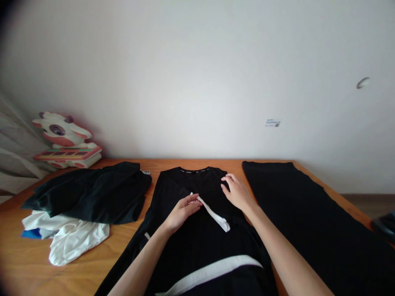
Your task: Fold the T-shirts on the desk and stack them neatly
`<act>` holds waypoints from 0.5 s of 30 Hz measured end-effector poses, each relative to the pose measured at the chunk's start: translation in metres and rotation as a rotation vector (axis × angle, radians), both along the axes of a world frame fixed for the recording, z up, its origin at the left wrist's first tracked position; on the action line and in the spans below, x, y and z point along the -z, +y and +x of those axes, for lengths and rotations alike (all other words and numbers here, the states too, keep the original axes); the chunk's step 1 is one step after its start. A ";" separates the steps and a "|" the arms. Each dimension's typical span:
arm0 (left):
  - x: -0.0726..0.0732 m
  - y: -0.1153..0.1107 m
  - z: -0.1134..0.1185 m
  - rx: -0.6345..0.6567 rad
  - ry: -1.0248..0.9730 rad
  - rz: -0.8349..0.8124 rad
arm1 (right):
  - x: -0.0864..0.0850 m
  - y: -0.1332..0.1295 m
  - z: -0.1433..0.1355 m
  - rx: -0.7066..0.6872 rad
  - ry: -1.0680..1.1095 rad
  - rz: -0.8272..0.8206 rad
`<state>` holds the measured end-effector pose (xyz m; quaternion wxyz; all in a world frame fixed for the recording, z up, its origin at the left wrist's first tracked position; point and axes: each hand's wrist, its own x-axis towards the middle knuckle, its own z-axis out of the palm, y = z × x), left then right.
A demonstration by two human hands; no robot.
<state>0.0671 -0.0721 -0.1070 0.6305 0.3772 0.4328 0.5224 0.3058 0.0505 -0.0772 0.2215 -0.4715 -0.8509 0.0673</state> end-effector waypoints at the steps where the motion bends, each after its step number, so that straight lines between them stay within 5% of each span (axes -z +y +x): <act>1: -0.001 0.000 0.000 0.002 -0.008 -0.004 | -0.002 -0.018 0.010 -0.047 0.044 0.005; 4: -0.004 0.000 0.002 -0.006 -0.034 -0.017 | -0.006 -0.075 0.037 -0.156 0.101 -0.036; 8: -0.007 0.001 0.003 -0.051 -0.123 -0.094 | 0.005 -0.127 0.046 -0.113 0.028 0.010; 15: -0.016 -0.003 0.002 -0.032 -0.154 -0.125 | 0.018 -0.136 0.013 0.135 -0.127 0.180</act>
